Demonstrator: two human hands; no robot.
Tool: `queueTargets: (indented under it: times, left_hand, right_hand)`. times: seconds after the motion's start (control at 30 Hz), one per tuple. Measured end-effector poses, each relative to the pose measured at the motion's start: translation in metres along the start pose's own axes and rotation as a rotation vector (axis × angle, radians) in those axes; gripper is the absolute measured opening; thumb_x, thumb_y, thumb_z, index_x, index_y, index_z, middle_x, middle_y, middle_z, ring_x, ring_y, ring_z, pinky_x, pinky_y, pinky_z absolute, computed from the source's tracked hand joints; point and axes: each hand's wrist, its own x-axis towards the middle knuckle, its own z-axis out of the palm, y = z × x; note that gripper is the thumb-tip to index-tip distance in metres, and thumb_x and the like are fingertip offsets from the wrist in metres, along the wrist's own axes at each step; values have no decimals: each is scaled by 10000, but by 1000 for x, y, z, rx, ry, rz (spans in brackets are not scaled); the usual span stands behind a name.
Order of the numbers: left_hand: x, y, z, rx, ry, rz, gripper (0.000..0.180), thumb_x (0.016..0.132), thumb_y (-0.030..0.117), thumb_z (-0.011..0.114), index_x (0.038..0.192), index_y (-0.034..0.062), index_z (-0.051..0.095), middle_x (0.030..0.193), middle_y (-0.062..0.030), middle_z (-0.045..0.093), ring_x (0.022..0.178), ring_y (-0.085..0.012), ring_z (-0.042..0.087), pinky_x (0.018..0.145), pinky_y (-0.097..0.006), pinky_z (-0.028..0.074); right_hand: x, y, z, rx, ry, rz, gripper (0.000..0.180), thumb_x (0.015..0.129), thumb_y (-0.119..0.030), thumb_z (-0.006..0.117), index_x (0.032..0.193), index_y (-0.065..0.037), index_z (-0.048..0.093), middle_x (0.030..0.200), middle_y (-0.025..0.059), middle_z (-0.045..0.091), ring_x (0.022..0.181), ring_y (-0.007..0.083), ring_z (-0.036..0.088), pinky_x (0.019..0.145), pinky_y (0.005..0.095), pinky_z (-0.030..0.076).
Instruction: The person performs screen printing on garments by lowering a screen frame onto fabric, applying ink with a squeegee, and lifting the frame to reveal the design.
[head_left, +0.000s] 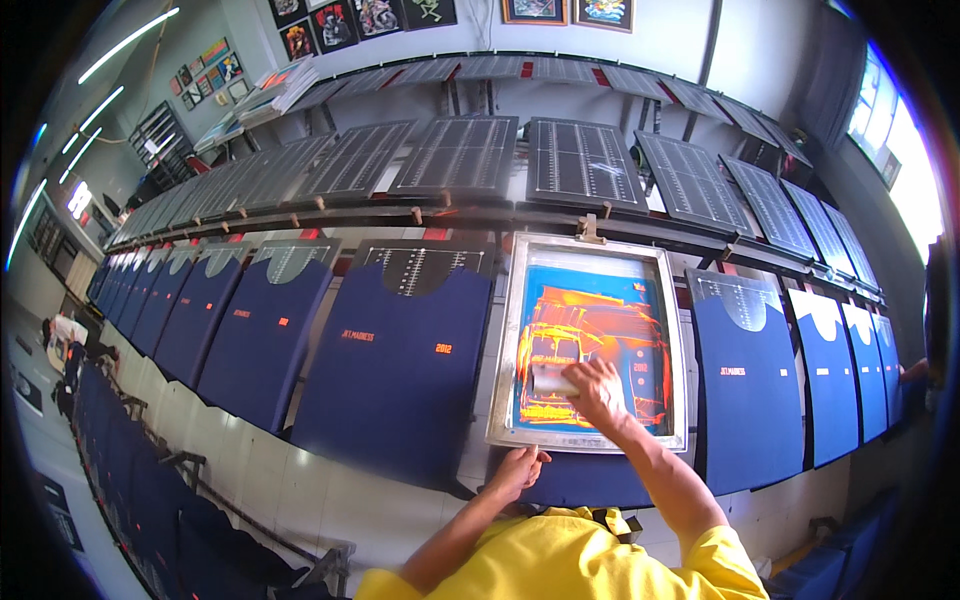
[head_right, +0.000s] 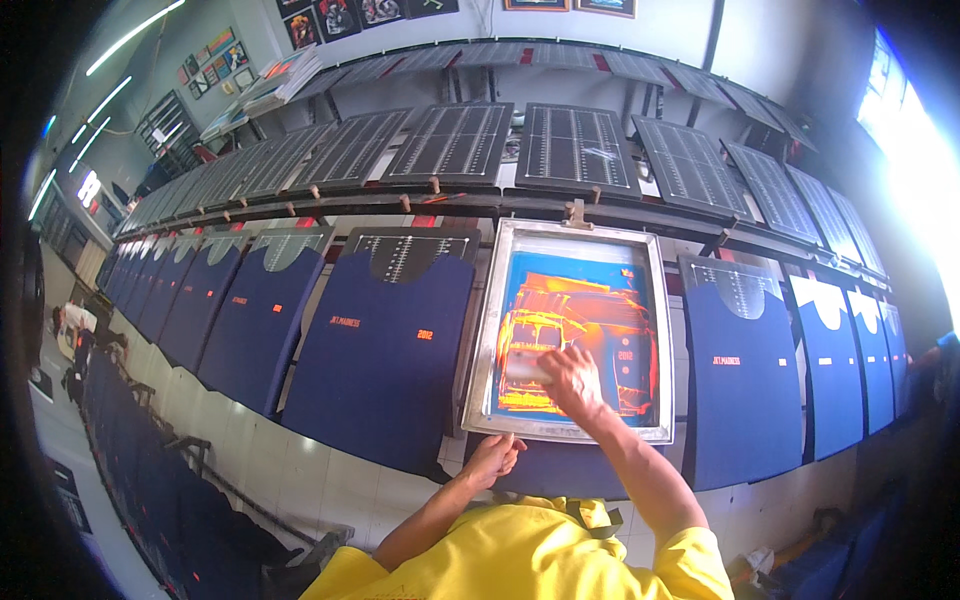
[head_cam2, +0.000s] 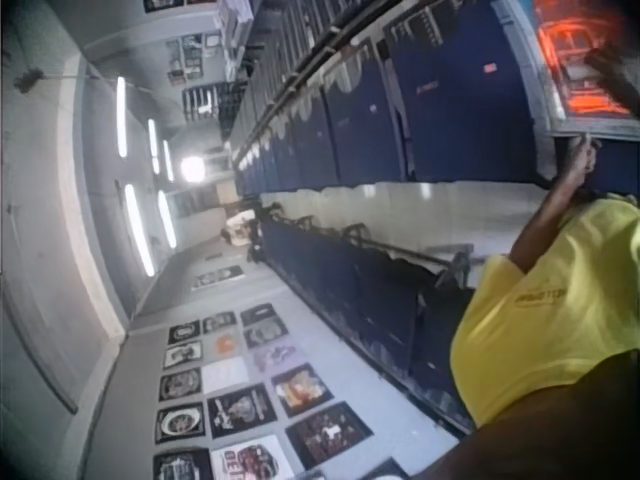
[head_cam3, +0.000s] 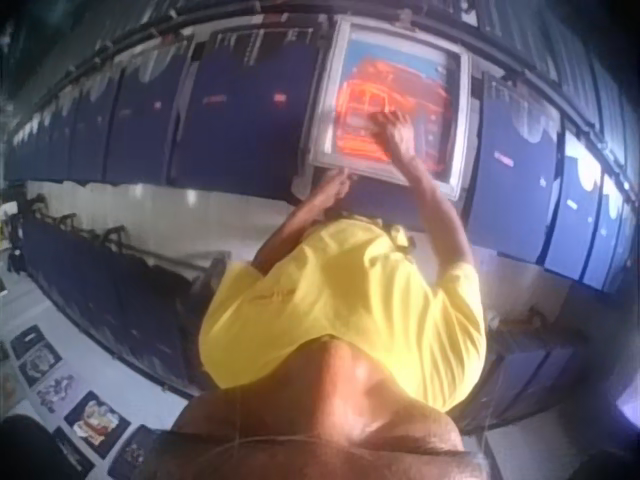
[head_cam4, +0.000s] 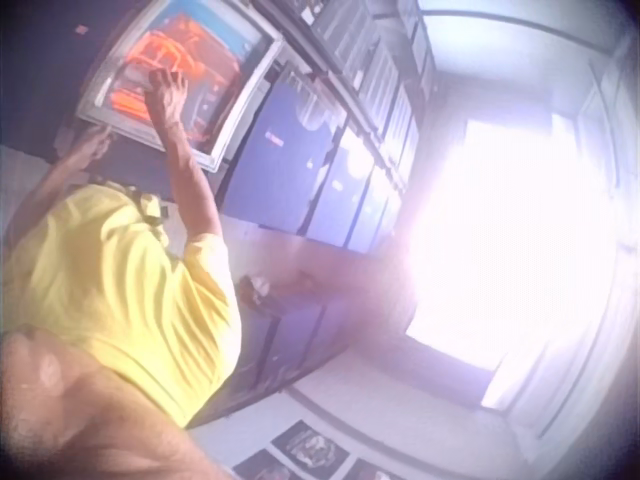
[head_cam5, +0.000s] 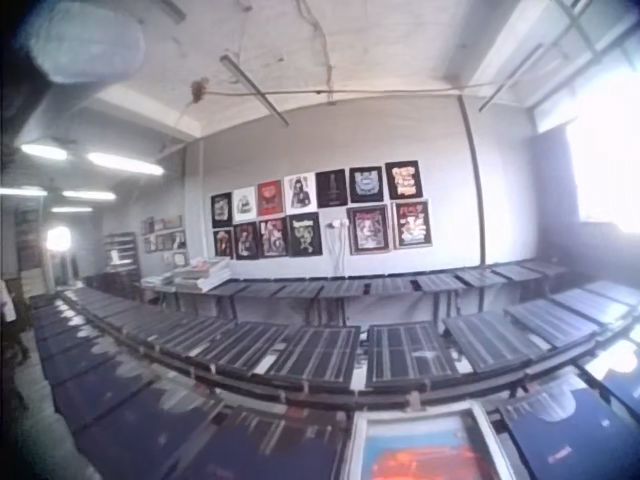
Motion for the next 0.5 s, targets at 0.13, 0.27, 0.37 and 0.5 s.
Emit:
queueTargets:
  times: [0.13, 0.27, 0.37, 0.5]
  left_hand:
    - [-1, 1, -1, -103, 39, -42, 379, 1106, 353, 371, 980, 32, 529, 570, 47, 349, 445, -64, 315, 408, -233, 246]
    - [-4, 4, 1, -92, 62, -57, 346, 1110, 316, 365, 967, 45, 526, 580, 41, 362, 443, -66, 318, 403, -232, 258]
    - [-5, 4, 2, -101, 66, -56, 335, 1112, 299, 360, 971, 45, 527, 587, 38, 364, 452, -66, 322, 408, -229, 264]
    - [-7, 3, 3, -137, 65, -60, 327, 1111, 281, 362, 976, 37, 531, 607, 32, 380, 479, -66, 341, 433, -221, 283]
  right_hand:
    - [41, 34, 21, -29, 116, 27, 392, 647, -115, 808, 1017, -123, 678, 990, 21, 680, 968, 264, 612, 852, 427, 460]
    - [61, 48, 42, -49, 86, 91, 420, 647, -134, 834, 1036, -128, 675, 1011, 25, 673, 990, 266, 601, 867, 427, 453]
    - [63, 48, 51, -27, 79, 46, 389, 648, -124, 840, 1005, -131, 685, 1005, 37, 675, 999, 272, 602, 869, 438, 452]
    - [76, 57, 44, 8, -106, 95, 302, 676, -164, 816, 959, -129, 719, 930, 73, 708, 938, 296, 662, 882, 454, 466]
